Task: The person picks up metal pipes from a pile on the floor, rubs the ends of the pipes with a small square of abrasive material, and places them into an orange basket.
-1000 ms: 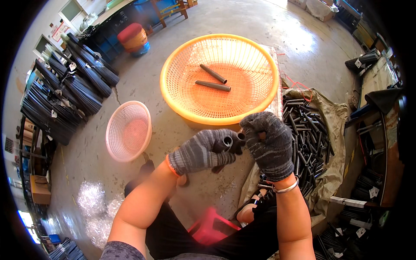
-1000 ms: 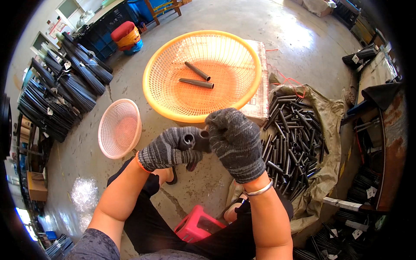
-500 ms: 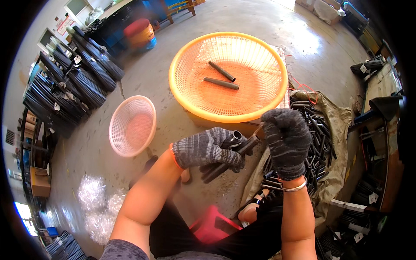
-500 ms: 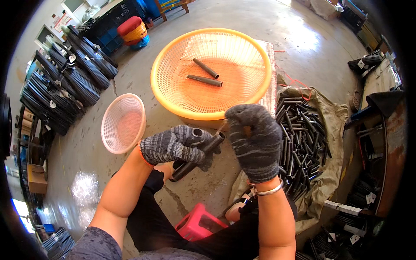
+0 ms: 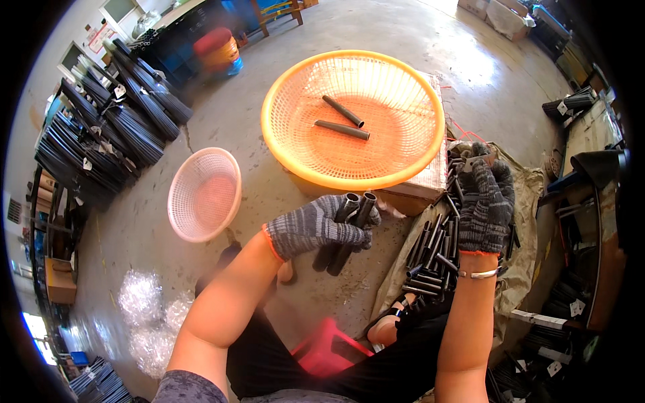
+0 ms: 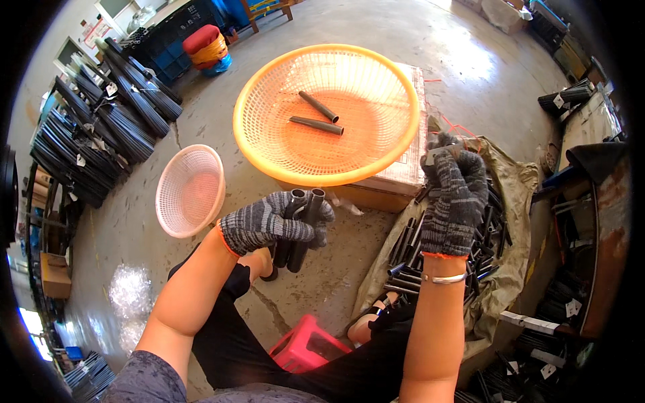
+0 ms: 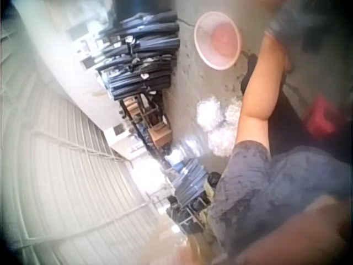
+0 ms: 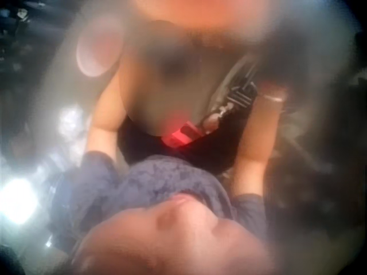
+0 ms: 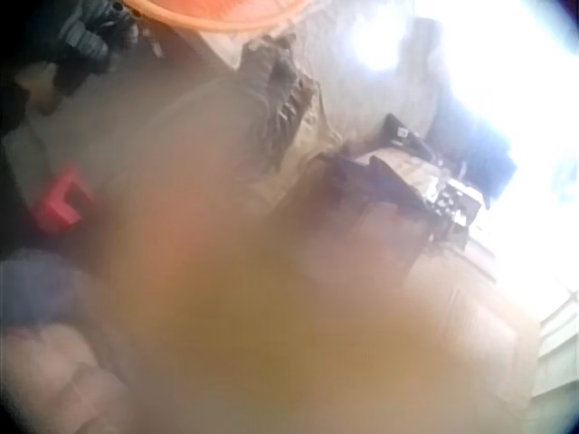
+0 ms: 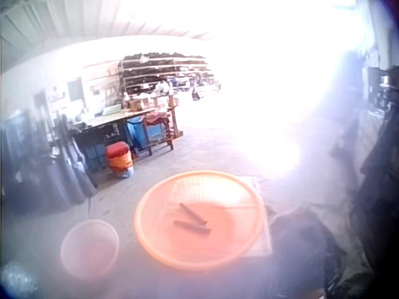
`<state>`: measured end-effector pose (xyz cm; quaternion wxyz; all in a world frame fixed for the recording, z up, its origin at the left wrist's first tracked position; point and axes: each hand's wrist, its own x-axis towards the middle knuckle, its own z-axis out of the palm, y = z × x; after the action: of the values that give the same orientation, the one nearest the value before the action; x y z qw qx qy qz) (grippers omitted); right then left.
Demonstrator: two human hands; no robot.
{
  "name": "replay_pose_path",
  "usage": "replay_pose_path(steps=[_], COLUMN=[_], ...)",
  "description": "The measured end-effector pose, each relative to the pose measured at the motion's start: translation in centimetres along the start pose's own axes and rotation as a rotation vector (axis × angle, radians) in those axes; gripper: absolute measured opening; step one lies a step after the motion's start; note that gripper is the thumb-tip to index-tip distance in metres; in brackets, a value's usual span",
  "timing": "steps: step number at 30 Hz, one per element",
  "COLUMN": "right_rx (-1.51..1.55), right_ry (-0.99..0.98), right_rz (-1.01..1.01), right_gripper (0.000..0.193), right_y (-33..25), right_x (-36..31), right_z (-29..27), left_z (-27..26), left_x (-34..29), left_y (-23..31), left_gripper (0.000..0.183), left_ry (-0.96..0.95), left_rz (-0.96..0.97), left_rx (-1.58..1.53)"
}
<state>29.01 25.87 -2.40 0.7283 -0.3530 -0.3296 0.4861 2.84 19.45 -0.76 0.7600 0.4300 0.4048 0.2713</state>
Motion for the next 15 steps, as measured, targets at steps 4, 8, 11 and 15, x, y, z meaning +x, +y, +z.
replay_pose_path(steps=[4, 8, 11, 15], right_rx=[0.130, 0.146, 0.126, 0.137], right_ry=[0.053, 0.069, 0.057, 0.058], right_rz=[0.084, 0.128, 0.150, 0.152], right_gripper=[0.012, 0.014, 0.014, 0.016], right_y=[0.7, 0.7, 0.5, -0.1], right_x=[0.5, 0.6, 0.4, 0.1], right_z=[-0.3, -0.7, -1.0, -0.5], left_z=[-0.4, -0.7, -1.2, -2.2], left_x=[1.1, 3.1, 3.0, 3.6], left_y=[-1.9, -0.2, 0.8, -1.0], left_gripper=[0.029, 0.039, 0.050, 0.046], left_ry=[0.001, 0.437, 0.452, 0.461], left_rz=[0.109, 0.488, 0.452, 0.429], left_rx=[-0.357, -0.927, -0.976, -1.012])
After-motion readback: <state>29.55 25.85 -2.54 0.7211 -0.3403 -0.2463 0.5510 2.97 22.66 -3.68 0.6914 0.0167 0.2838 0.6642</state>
